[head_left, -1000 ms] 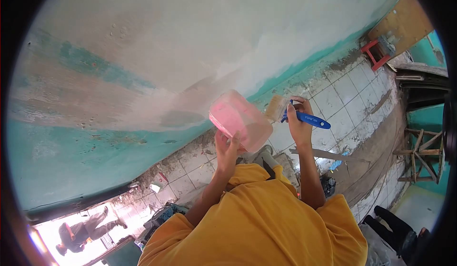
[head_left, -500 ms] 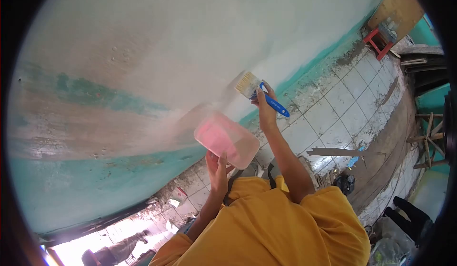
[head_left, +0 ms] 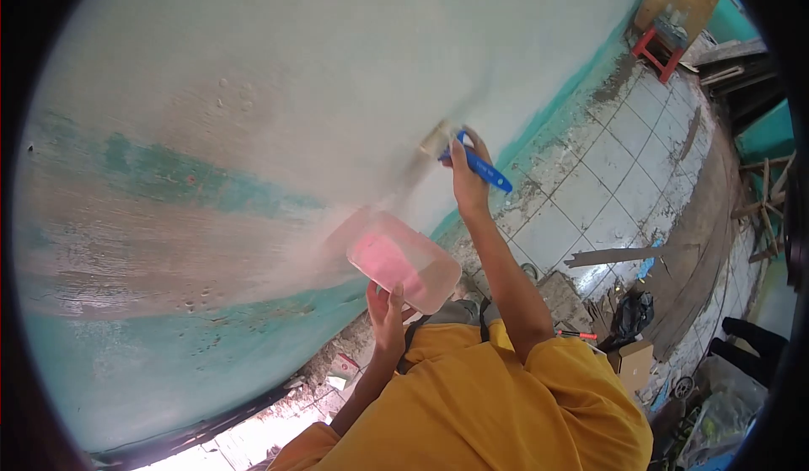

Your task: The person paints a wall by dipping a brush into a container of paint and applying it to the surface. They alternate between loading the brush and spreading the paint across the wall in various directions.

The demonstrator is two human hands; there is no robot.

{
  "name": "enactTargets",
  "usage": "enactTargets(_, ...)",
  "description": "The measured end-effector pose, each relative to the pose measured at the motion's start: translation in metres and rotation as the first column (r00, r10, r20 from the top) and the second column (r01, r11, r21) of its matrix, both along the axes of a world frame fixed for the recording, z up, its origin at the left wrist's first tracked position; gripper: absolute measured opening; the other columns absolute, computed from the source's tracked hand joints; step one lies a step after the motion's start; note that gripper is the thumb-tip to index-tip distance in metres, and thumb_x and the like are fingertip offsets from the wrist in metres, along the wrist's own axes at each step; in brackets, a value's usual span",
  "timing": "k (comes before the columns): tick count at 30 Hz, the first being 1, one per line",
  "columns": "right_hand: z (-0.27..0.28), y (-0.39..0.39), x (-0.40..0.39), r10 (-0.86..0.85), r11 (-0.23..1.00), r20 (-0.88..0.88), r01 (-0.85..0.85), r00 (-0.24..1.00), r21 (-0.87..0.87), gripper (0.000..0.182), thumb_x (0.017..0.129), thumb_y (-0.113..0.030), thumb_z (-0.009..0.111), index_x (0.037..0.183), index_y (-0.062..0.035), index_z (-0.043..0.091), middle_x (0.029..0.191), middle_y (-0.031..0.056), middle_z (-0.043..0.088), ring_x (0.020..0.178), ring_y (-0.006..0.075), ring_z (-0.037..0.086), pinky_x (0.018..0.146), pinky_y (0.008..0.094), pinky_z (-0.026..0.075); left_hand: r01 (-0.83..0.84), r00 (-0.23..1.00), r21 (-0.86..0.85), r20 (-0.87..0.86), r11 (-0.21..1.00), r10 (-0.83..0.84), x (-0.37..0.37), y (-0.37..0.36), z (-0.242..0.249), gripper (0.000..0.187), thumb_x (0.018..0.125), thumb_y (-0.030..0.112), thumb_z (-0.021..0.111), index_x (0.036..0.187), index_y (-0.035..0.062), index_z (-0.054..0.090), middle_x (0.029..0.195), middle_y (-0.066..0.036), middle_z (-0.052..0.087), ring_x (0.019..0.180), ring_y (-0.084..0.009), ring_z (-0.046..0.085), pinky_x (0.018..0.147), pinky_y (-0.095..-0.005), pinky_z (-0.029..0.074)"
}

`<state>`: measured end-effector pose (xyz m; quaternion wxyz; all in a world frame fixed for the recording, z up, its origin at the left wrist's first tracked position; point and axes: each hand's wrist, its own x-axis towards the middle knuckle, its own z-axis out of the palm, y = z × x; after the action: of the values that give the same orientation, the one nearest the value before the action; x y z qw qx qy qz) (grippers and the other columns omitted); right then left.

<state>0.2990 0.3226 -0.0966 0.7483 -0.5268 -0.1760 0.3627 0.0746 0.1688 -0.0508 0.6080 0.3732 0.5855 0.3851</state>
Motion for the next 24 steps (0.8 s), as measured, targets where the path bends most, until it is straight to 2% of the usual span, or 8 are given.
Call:
enactTargets(2,0.039,0.005,0.005,-0.001,0.975,0.020,-0.004,1.000,0.222,0.046,0.097,-0.019,0.060,0.135,0.0024,0.048,0.101,0.0101,0.067,0.081,0.0119,0.062,0.073,0.0267,0.052,0.039,0.998,-0.042,0.051,0.998,-0.036,-0.002,0.003,0.000,0.076,0.094,0.036,0.064,0.145,0.0012,0.020,0.137,-0.020,0.047,0.118,-0.0288,0.057,0.083,-0.0408,0.058)
enactTargets(6,0.049,0.000,0.013,0.025,0.950,-0.084,0.002,0.996,0.311,0.043,0.098,-0.018,0.057,0.137,-0.0013,0.047,0.102,0.0097,0.067,0.084,0.0120,0.062,0.075,0.0278,0.053,0.067,0.994,-0.039,0.085,0.997,-0.063,-0.002,0.005,0.004,0.073,0.096,0.033,0.063,0.146,0.0017,0.019,0.136,-0.020,0.047,0.118,-0.0286,0.057,0.083,-0.0401,0.059)
enactTargets(11,-0.071,-0.005,-0.006,0.007,1.000,-0.184,-0.006,0.983,0.005,0.047,0.098,-0.021,0.058,0.140,-0.0055,0.044,0.109,0.0098,0.062,0.084,0.0123,0.061,0.075,0.0280,0.053,0.057,0.996,-0.008,0.066,0.998,-0.057,-0.007,0.004,0.000,0.073,0.095,0.035,0.063,0.145,0.0023,0.022,0.134,-0.019,0.048,0.116,-0.0297,0.059,0.081,-0.0404,0.060)
enactTargets(15,-0.074,-0.009,-0.006,-0.031,0.992,-0.085,0.020,0.996,-0.124,0.045,0.097,-0.023,0.060,0.135,-0.0040,0.046,0.102,0.0119,0.065,0.085,0.0142,0.063,0.076,0.0282,0.054,0.050,0.996,0.004,0.068,0.999,-0.050,-0.011,0.004,0.002,0.073,0.094,0.037,0.064,0.145,0.0028,0.024,0.132,-0.018,0.048,0.113,-0.0311,0.062,0.081,-0.0415,0.061)
enactTargets(16,-0.053,-0.009,-0.008,-0.034,0.992,-0.083,0.024,0.996,-0.124,0.045,0.097,-0.023,0.060,0.135,-0.0040,0.046,0.102,0.0119,0.065,0.085,0.0142,0.063,0.076,0.0282,0.054,0.054,0.996,0.004,0.070,0.999,-0.054,-0.011,0.004,0.002,0.073,0.094,0.037,0.064,0.145,0.0028,0.024,0.132,-0.018,0.048,0.113,-0.0311,0.062,0.081,-0.0415,0.061)
enactTargets(18,-0.002,-0.003,-0.016,0.002,0.994,0.079,-0.010,0.997,0.106,0.043,0.097,-0.021,0.059,0.133,-0.0026,0.046,0.098,0.0121,0.066,0.086,0.0155,0.064,0.076,0.0296,0.054,0.058,0.996,-0.018,0.072,0.998,-0.056,-0.011,0.004,0.002,0.073,0.095,0.037,0.064,0.145,0.0032,0.024,0.132,-0.017,0.048,0.114,-0.0311,0.061,0.081,-0.0412,0.061)
enactTargets(21,0.084,-0.002,-0.021,0.026,0.952,0.040,-0.037,0.999,0.303,0.043,0.098,-0.020,0.058,0.134,-0.0020,0.044,0.105,0.0137,0.066,0.092,0.0167,0.064,0.079,0.0312,0.054,0.074,0.996,-0.014,0.058,0.997,-0.073,-0.011,0.004,0.002,0.071,0.095,0.037,0.063,0.144,0.0036,0.024,0.133,-0.017,0.048,0.114,-0.0312,0.061,0.080,-0.0402,0.060)
enactTargets(24,0.105,-0.006,-0.020,0.039,0.937,-0.029,-0.027,0.999,0.350,0.044,0.099,-0.020,0.057,0.135,-0.0027,0.042,0.112,0.0140,0.063,0.098,0.0167,0.062,0.082,0.0324,0.053,0.068,0.997,-0.019,0.049,0.997,-0.067,-0.013,0.004,0.004,0.070,0.095,0.038,0.063,0.143,0.0039,0.026,0.133,-0.017,0.049,0.114,-0.0308,0.061,0.080,-0.0394,0.060)
